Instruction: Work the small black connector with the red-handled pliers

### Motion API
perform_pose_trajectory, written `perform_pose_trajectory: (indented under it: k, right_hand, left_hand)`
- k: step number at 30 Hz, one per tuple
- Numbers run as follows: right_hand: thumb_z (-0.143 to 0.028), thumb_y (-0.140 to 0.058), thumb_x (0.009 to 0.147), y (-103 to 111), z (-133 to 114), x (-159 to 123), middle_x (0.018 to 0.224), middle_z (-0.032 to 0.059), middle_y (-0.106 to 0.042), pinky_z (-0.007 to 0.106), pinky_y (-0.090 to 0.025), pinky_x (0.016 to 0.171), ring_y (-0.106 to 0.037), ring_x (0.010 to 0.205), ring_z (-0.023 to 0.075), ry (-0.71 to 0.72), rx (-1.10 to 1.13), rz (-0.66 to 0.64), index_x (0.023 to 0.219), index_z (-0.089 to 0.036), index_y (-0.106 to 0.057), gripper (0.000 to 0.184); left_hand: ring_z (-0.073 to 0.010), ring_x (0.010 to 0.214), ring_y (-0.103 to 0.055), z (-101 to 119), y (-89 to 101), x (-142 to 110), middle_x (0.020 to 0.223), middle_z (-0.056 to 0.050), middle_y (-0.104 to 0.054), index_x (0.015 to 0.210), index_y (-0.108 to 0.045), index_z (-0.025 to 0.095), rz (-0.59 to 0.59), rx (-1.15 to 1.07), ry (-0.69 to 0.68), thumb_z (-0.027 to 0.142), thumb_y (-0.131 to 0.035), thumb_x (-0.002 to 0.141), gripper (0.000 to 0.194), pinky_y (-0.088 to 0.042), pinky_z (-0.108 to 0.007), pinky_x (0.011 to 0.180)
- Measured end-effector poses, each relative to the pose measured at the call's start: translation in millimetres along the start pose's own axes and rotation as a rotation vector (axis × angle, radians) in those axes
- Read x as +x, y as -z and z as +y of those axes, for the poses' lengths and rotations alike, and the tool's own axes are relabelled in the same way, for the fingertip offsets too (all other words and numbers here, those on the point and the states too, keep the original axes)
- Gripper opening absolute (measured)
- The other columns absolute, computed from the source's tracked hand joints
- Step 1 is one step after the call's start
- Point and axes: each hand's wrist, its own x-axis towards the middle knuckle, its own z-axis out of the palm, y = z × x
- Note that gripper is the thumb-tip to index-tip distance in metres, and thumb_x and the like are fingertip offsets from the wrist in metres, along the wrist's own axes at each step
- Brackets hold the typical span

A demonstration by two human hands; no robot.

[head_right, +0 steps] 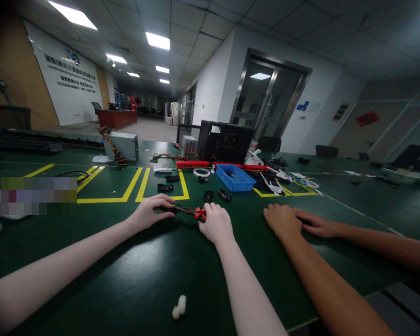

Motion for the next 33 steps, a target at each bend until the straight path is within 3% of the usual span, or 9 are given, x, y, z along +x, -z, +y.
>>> perform_pose_trajectory:
  k: [14, 20, 25, 33]
  right_hand:
    - [-0.027, -0.058, 0.077, -2.7, 3.6, 0.4, 0.100, 0.0098, -0.062, 0.032, -0.036, 0.079, -0.054, 0.095, 0.0230, 0.049, -0.097, 0.035, 0.096, -0.017, -0.058, 0.021]
    - [-0.027, -0.058, 0.077, -1.2, 5.1, 0.1, 0.099, 0.0089, -0.063, 0.031, -0.037, 0.078, -0.055, 0.092, 0.0218, 0.074, -0.093, 0.004, 0.095, -0.017, -0.058, 0.020]
    - [-0.027, -0.057, 0.077, 1.2, 4.6, 0.7, 0.099, 0.0086, -0.064, 0.031, -0.037, 0.078, -0.056, 0.091, 0.0213, 0.066, -0.066, -0.025, 0.094, -0.018, -0.058, 0.019]
    - [-0.028, -0.057, 0.078, 4.8, 2.0, 0.4, 0.097, 0.0069, -0.064, 0.030, -0.038, 0.076, -0.058, 0.088, 0.0199, 0.031, -0.025, -0.109, 0.092, -0.020, -0.057, 0.017]
  left_hand:
    - [-0.0204, 0.093, -0.065, 1.1, -0.7, 0.3, 0.105, -0.006, -0.068, 0.099, -0.061, 0.016, -0.143, -0.044, 0.227, 0.026, -0.070, 0.079, 0.024, -0.054, -0.032, 0.077]
    - [-0.0206, 0.099, -0.062, 3.2, 0.2, 0.0, 0.106, -0.006, -0.065, 0.110, -0.054, 0.017, -0.214, 0.004, 0.180, 0.026, -0.068, 0.081, 0.034, -0.050, -0.034, 0.087]
    - [-0.0200, 0.094, -0.061, 3.6, 2.3, 0.8, 0.103, -0.006, -0.063, 0.106, -0.060, 0.018, -0.266, 0.044, 0.107, 0.026, -0.065, 0.084, 0.024, -0.050, -0.032, 0.081]
    - [-0.0205, 0.099, -0.059, 7.3, 4.7, 1.3, 0.106, -0.007, -0.062, 0.111, -0.060, 0.019, -0.291, 0.085, 0.071, 0.024, -0.062, 0.087, 0.024, -0.048, -0.034, 0.087]
